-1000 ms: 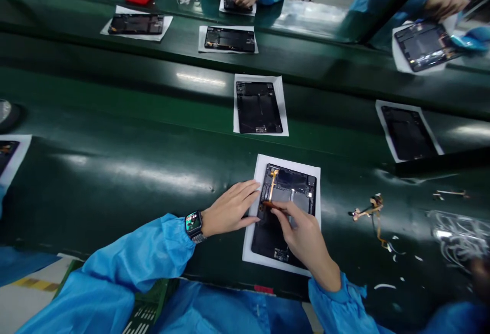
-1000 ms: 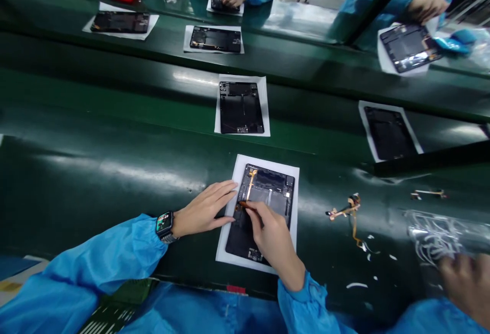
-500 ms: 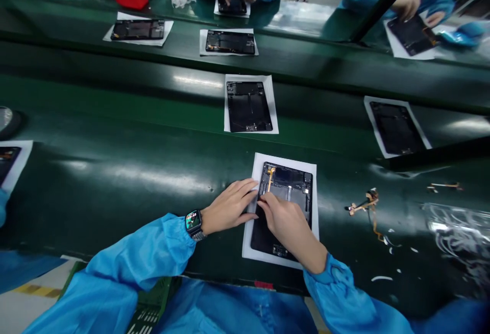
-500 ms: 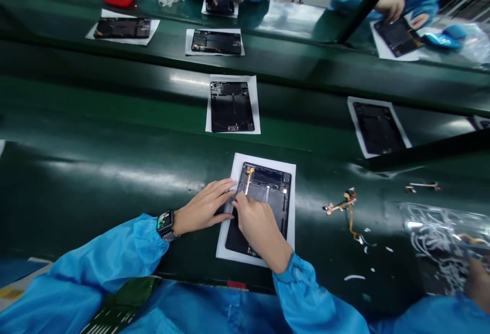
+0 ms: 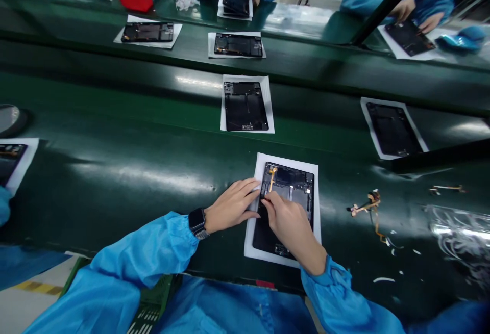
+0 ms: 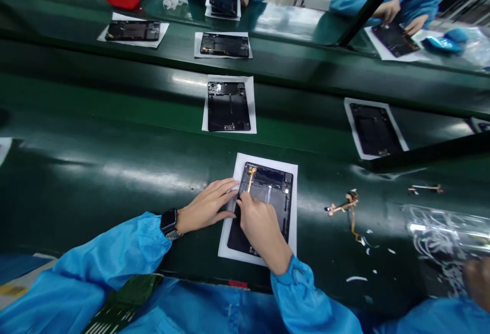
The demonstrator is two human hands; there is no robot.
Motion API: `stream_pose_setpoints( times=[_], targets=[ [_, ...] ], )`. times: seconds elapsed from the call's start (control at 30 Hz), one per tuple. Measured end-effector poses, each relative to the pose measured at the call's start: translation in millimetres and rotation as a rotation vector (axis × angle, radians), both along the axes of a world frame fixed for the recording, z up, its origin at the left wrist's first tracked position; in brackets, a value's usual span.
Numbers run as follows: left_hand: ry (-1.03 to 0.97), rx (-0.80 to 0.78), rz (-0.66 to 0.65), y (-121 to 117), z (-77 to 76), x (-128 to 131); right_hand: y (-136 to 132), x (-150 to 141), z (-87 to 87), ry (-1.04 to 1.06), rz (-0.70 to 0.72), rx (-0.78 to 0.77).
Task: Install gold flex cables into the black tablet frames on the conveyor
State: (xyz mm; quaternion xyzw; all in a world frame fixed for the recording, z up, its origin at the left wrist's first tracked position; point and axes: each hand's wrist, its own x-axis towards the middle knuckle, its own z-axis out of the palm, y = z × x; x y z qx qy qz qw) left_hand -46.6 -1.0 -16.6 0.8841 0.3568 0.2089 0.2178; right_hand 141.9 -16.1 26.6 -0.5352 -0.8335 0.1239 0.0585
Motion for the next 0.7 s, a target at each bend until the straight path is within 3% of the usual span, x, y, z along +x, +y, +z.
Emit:
stream_pose_setpoints(
  times=[0.17, 0.3, 0.37, 0.43, 0.5, 0.57, 0.7],
  targets=[
    [-0.016, -0.017, 0.001, -3.4, 2.7, -2.6, -3.0, 12.1, -4.5, 0.221, -0.057, -0.043],
    [-0.064, -0.031, 0.066, 6.2, 15.4, 2.5, -7.2, 44.5, -10.4, 0.832, -0.409, -0.120],
    [-0.052, 0.001, 0.115, 26.6, 23.8, 14.2, -10.5, 57.8, -13.1, 1.140, -0.586, -0.199],
    [0.038, 0.030, 0.137, 56.3, 31.1, 32.4, -15.2, 67.2, -15.5, 1.321, -0.677, -0.288],
    [0.193, 0.007, 0.142, 88.0, 35.2, 53.4, -20.4, 76.6, -19.1, 1.347, -0.696, -0.367],
    [0.321, -0.043, 0.128, 113.9, 35.5, 71.4, -25.0, 91.8, -25.5, 1.237, -0.714, -0.319],
    [0.424, -0.102, 0.062, 144.0, 30.3, 84.7, -27.8, 140.2, -44.6, 0.723, -0.842, 0.190]
  ],
)
